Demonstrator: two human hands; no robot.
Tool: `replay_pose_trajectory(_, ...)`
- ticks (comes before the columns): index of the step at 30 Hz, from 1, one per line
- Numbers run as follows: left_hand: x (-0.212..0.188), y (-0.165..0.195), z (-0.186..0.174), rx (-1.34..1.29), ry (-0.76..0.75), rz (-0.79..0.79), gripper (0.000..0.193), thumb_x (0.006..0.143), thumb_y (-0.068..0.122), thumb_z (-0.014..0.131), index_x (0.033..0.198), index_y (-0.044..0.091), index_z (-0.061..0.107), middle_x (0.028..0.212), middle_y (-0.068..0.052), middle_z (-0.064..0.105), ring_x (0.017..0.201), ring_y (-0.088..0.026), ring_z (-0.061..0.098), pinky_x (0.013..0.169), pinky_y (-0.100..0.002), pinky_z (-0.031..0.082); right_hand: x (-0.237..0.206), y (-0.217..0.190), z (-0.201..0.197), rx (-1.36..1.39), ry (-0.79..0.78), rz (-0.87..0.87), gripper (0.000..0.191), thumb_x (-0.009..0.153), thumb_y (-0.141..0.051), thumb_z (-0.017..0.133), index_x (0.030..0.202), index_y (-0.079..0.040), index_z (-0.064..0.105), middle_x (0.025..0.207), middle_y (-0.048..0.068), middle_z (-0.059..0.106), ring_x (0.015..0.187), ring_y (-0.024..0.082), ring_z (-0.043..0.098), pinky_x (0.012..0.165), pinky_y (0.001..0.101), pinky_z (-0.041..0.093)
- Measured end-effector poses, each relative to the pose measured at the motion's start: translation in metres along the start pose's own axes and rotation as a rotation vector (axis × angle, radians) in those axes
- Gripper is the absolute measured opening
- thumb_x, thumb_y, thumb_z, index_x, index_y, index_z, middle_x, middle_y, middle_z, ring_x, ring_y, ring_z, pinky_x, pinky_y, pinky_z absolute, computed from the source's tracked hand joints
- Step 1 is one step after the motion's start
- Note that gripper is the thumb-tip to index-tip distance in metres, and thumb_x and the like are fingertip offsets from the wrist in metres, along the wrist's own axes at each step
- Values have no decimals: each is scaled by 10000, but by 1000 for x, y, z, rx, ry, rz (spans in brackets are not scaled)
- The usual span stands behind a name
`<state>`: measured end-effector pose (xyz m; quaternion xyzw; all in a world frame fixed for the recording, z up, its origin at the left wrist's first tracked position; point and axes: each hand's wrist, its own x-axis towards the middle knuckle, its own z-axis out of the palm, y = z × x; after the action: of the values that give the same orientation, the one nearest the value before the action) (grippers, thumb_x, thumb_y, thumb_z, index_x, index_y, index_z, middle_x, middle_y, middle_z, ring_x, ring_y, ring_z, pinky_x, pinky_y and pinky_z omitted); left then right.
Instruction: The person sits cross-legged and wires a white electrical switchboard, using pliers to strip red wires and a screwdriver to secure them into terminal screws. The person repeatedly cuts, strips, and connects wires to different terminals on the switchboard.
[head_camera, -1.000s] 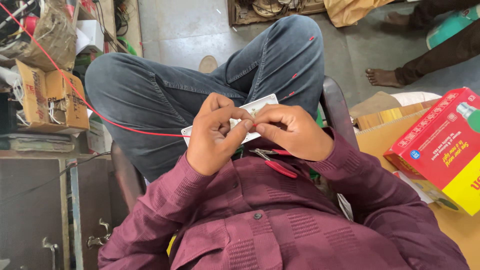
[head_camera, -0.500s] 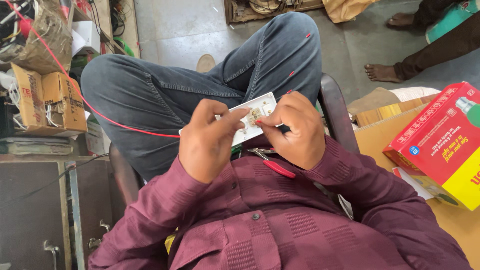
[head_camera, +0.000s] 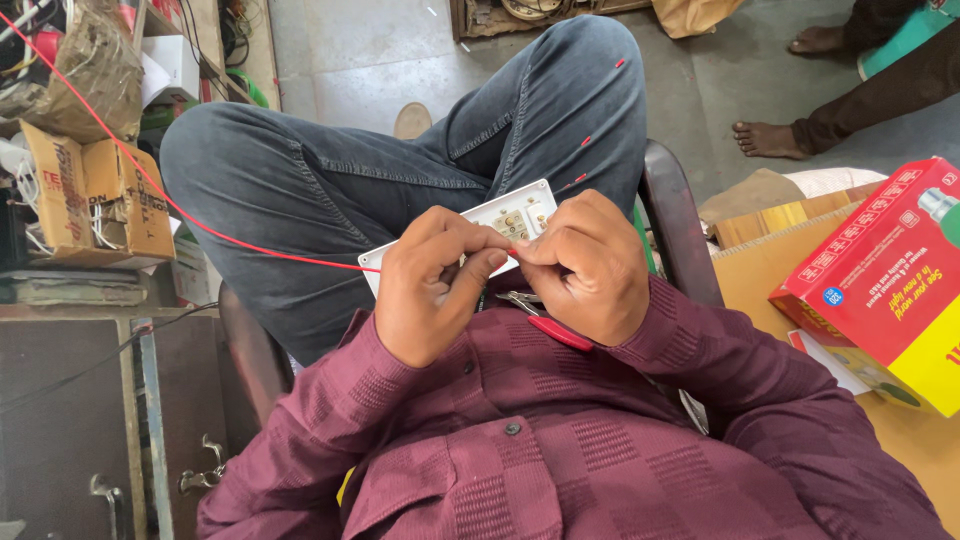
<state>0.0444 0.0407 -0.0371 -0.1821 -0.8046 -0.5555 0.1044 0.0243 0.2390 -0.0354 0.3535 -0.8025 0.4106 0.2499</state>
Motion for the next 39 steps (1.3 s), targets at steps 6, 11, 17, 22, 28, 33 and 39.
replay_pose_trajectory(6, -7, -14, 4, -212, -24, -140, 20, 979, 39, 713, 998, 36, 718, 892, -6, 597, 789, -95, 560, 708, -255, 461, -3, 11, -8, 290, -175, 266, 162, 833, 6, 831, 905, -26, 690, 866, 63, 642, 776, 193, 612, 683, 323, 463)
replay_pose_trajectory(11, -17, -27, 14, -240, -26, -193, 93, 908, 59, 755, 995, 32, 771, 888, 3, 603, 726, -61, 486, 645, -230, 396, -16, 32, 1, 1097, -212, 691, 91, 990, -40, 735, 1033, 3, 668, 1027, 21, 684, 954, 93, 631, 871, 261, 514)
replay_pose_trajectory(17, -12, -31, 5, -281, -4, -206, 141, 944, 107, 755, 1075, 56, 772, 932, 35, 570, 702, -23, 409, 632, -200, 340, -31, 45, 8, 1176, -288, 883, 143, 932, -22, 745, 1053, -1, 670, 971, 27, 698, 915, 100, 682, 843, 261, 554)
replay_pose_trajectory(22, 2, -24, -2, -292, -113, -231, 161, 924, 136, 784, 1068, 67, 802, 897, 38, 562, 659, -11, 365, 596, -200, 311, -32, 47, 6, 1202, -387, 874, 134, 937, 4, 752, 1046, -4, 674, 968, 16, 686, 897, 78, 655, 811, 248, 542)
replay_pose_trajectory(28, 8, -16, -2, -273, -136, -295, 170, 863, 137, 801, 1021, 76, 807, 847, 36, 589, 591, -13, 349, 530, -223, 279, -23, 42, 2, 1065, -432, 802, 147, 905, -17, 762, 1027, 3, 682, 973, -12, 693, 896, 38, 634, 800, 230, 548)
replay_pose_trajectory(33, 5, -9, 0, -40, -68, -58, 128, 870, 131, 807, 986, 81, 786, 807, 25, 645, 660, -45, 507, 589, -241, 389, -9, 25, -7, 660, -498, 765, 120, 878, -73, 777, 969, -7, 738, 851, 0, 742, 775, 38, 645, 686, 224, 539)
replay_pose_trajectory(39, 10, -14, 0, -153, -108, -100, 104, 873, 98, 756, 940, 42, 699, 884, -3, 612, 726, -68, 512, 625, -238, 404, -3, 23, -7, 735, -491, 651, 85, 914, -98, 675, 957, -25, 680, 855, -46, 655, 800, 25, 579, 730, 215, 497)
